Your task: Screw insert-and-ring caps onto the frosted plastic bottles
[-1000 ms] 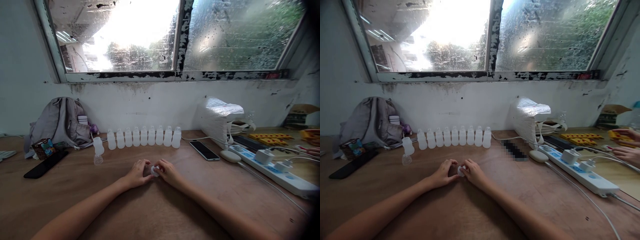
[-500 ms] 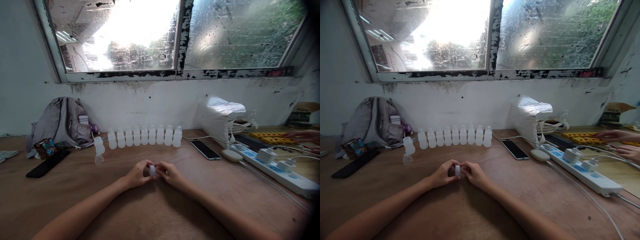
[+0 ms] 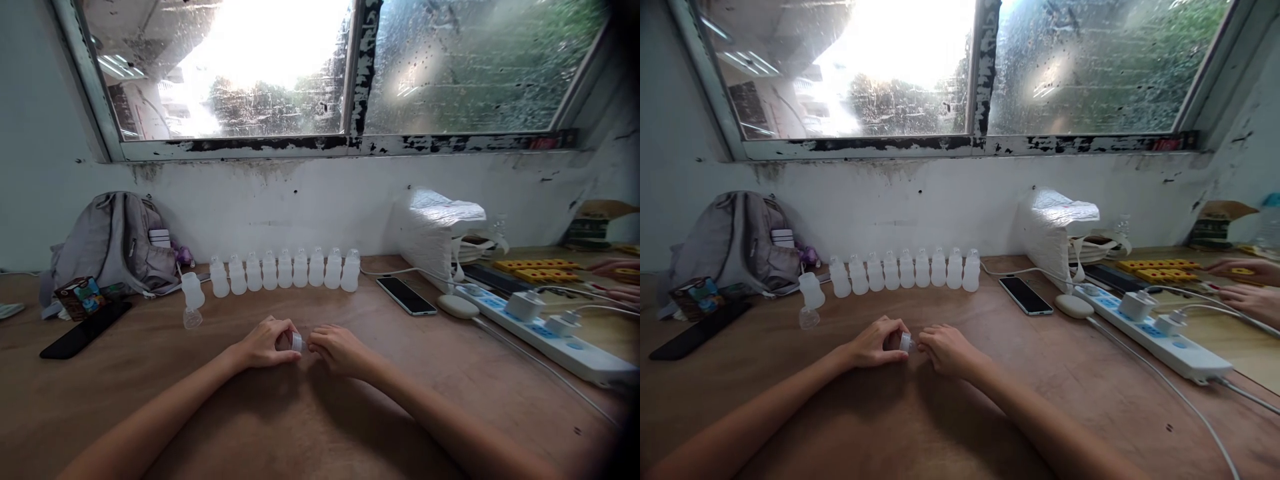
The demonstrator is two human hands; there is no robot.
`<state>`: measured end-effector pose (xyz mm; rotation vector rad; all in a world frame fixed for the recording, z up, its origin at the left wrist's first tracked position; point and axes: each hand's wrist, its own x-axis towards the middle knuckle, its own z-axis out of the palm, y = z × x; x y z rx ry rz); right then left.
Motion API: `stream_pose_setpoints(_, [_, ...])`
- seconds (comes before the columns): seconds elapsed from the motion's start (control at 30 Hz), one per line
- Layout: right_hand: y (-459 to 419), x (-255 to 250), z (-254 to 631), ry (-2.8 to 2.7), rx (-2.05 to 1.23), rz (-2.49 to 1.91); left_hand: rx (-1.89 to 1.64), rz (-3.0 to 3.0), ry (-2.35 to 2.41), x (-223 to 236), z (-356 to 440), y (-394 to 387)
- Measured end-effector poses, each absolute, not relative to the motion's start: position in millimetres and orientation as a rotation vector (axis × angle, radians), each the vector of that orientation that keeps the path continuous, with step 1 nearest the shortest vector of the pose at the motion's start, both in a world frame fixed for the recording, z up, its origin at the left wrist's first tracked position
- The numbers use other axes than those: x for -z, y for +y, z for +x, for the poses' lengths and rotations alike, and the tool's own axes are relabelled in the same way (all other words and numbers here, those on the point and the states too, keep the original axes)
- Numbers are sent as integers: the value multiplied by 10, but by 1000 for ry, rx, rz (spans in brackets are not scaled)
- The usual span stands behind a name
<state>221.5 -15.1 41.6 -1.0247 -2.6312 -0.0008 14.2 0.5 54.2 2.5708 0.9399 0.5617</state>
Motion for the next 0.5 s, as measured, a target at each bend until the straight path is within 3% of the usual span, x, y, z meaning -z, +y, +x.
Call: stream_pose_setpoints(0.5, [-142, -424, 2249, -2555, -167, -987, -484, 2542, 914, -638, 75, 44])
